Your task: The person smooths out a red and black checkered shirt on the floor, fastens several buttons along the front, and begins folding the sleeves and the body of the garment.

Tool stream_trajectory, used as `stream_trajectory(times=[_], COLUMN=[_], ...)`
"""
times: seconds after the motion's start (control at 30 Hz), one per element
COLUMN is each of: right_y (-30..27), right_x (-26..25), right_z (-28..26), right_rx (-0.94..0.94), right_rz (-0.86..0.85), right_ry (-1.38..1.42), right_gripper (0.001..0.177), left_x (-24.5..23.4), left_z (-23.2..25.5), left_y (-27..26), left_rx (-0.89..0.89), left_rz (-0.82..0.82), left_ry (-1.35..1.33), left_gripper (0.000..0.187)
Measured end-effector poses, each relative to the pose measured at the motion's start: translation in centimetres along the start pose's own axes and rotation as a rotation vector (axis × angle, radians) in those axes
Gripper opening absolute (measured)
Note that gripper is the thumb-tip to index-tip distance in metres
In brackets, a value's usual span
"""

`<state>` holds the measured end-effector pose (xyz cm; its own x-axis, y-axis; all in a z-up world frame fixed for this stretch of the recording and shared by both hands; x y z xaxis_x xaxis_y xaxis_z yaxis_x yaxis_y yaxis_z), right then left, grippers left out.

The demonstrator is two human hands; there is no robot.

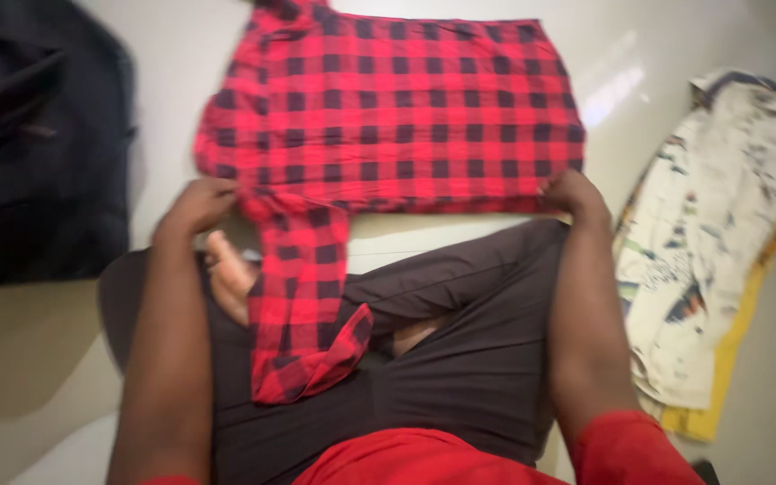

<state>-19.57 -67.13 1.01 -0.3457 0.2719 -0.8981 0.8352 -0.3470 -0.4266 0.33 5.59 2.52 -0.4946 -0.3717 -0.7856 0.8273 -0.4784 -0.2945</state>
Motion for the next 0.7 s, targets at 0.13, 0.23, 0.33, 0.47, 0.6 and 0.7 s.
stream_trajectory(times=[0.13, 0.23, 0.33, 0.47, 0.6, 0.7], right_y=[1.1, 1.5, 3.2, 4.8, 5.9, 5.3], right_x=[-2.1, -2.9, -3.5, -4.3, -5.4, -6.7], right_z=[0.7, 0.5, 0.2, 0.3, -0.7, -3.4], right_rx=[0.149, 0.185, -0.054, 0.031, 0.017, -0.025], right_rz=[0.197, 0.326, 0.486, 0.504, 0.568, 0.634], right_ry=[0.223, 0.393, 0.434, 0.55, 0.525, 0.45], right_gripper=[0.026, 0.021, 0.019, 0.015, 0.017, 0.015], left_x=[-3.0, -3.7, -3.7, -2.9, -2.0, -1.4], left_z=[3.4, 6.9, 7.4, 5.7, 4.3, 3.4], left_y=[1.1, 2.1, 3.9, 6.8, 8.4, 9.1], left_rx=[0.096, -0.185, -0.147, -0.095, -0.168, -0.137], left_rz=[0.261, 0.181, 0.28, 0.454, 0.457, 0.394], left_ry=[-0.224, -0.566, -0.578, -0.34, -0.39, -0.44], left_gripper=[0.029, 0.027, 0.023, 0.019, 0.018, 0.019])
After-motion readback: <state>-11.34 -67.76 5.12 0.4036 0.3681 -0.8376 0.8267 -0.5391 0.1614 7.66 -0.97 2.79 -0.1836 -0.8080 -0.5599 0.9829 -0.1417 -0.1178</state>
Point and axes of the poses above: each hand's wrist, its own y-axis towards the middle knuckle, its own x-axis out of the palm, z = x × y, the point moved 1 cm from there along y, towards the middle knuckle, and after that the axes turned 5 degrees about -x, right-handed, at the moved point
